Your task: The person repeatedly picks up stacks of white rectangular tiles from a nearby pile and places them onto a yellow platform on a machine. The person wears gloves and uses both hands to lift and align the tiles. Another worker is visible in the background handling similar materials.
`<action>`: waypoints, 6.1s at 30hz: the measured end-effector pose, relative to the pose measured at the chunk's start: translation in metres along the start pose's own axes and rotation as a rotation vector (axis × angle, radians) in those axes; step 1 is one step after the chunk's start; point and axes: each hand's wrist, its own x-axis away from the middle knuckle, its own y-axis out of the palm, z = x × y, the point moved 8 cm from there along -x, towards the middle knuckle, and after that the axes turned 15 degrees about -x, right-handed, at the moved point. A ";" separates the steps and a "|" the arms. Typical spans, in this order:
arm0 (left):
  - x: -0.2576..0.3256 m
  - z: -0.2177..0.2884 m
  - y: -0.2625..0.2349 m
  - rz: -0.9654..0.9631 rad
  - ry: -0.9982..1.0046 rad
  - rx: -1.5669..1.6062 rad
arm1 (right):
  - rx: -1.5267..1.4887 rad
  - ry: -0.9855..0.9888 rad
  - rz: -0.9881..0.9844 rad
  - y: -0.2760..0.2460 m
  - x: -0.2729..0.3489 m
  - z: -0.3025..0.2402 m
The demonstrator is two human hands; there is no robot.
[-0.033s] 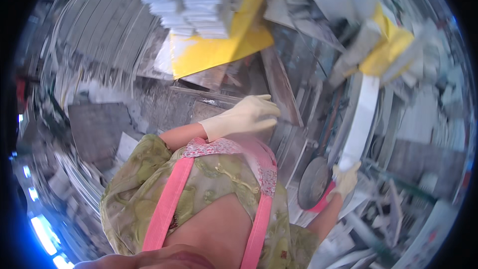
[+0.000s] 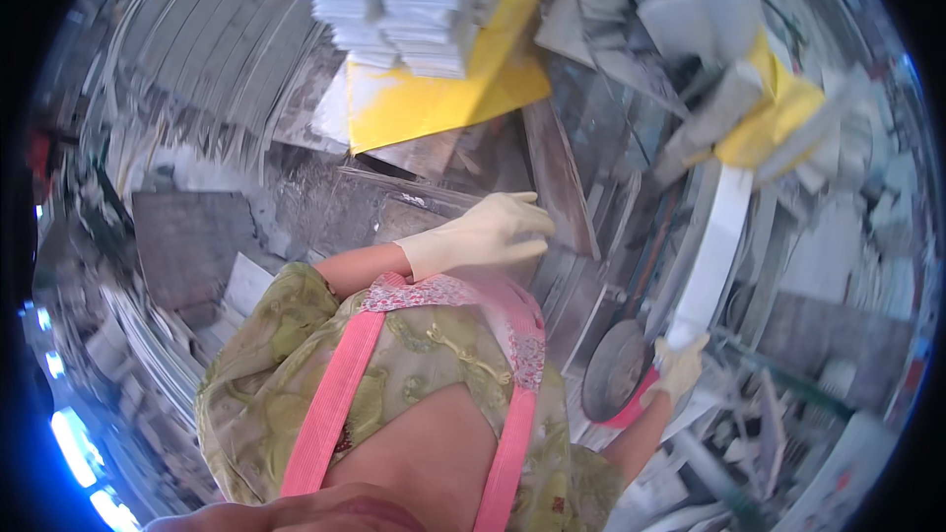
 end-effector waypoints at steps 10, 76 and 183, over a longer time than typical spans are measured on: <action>0.066 -0.083 -0.063 -0.181 -0.421 0.384 | -0.892 -0.776 -0.192 0.002 0.092 -0.233; 0.142 -0.224 -0.171 0.080 -1.251 -0.438 | 0.234 -0.782 0.245 0.008 -0.044 -0.134; 0.136 -0.269 -0.171 0.346 -1.069 -0.216 | -0.276 -0.606 0.154 0.016 -0.127 -0.147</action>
